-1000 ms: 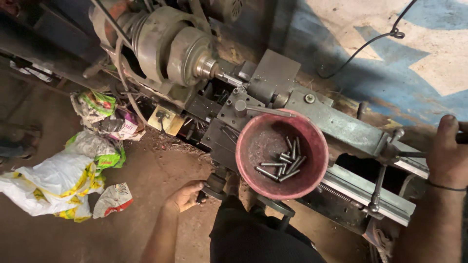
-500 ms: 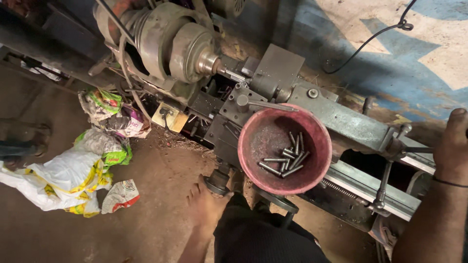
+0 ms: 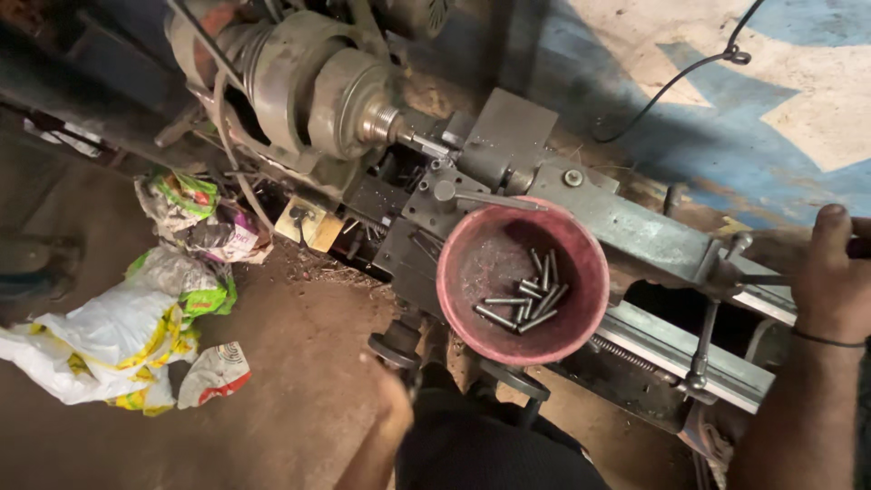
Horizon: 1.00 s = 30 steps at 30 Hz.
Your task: The person operates a bench lathe to machine small cylindrical metal pins. They insert a pin into the lathe chuck, engage the machine to turn the part, operate the handwheels to feed the cutting tool, then remove the finished pin and drop it into a pink plastic bowl, repeating the cycle. At the end they carry the bowl of finished pins away from the machine.
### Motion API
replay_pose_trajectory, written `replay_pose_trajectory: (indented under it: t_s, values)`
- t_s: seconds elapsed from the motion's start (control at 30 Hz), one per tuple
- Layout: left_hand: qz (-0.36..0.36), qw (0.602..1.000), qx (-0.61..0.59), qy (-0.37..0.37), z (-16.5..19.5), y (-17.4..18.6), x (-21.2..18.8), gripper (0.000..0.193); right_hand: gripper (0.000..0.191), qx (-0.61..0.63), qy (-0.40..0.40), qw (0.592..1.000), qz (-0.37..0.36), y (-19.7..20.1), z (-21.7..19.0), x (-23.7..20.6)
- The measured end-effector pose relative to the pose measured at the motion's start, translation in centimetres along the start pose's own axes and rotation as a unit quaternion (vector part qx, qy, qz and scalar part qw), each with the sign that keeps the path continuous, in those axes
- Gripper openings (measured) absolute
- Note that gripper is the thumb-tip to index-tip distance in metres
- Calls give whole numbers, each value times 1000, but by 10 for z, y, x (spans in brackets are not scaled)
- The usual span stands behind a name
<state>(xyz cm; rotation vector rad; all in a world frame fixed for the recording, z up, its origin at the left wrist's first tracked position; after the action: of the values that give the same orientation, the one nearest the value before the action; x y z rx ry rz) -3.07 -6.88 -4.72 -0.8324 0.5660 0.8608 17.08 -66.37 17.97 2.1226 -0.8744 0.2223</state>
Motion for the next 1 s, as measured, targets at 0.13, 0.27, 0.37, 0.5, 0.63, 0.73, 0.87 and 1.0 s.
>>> replay_pose_trajectory:
  t_s: [0.13, 0.27, 0.37, 0.5, 0.63, 0.73, 0.87, 1.0]
  values:
    - [-42, 975, 167, -139, 32, 4, 17, 83, 33, -6, -4, 1000, 5, 2, 16, 1]
    - [-4, 977, 151, -151, 36, -1, 40, 68, 30, 3, 2, 999, -35, 0, 38, 0]
    - [-44, 957, 136, -251, 44, -14, 33, 62, 33, 171, -87, 976, -106, -2, 55, 2]
    - [-24, 785, 328, -525, 107, -57, -48, 31, 35, 434, -205, 869, -119, 15, 61, -24]
    - [-202, 618, 378, -660, 158, -159, -137, 20, 49, 470, -76, 872, -116, 41, 42, -107]
    - [-309, 459, 459, -695, 151, -228, -192, 24, 47, 446, -309, 827, -144, 21, 75, -184]
    - [-509, 328, 578, -547, 85, -293, -198, 22, 69, 229, -338, 905, -114, 20, 103, -187]
    - [-527, 206, 700, -436, 14, -311, -172, 12, 76, 404, -323, 828, -216, 10, 90, -138]
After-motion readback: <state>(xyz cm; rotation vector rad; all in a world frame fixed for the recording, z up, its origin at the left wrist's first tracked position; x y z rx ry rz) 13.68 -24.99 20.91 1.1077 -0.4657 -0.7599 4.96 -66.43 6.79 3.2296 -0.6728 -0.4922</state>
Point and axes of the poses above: each hand's wrist, its own x-axis towards the middle knuckle, its own y-axis out of the back of the hand, z = x × y, the point moved 6 cm from there along x, towards the middle knuckle, and after that the axes turned 6 degrees about -y, right-handed, at the moved point
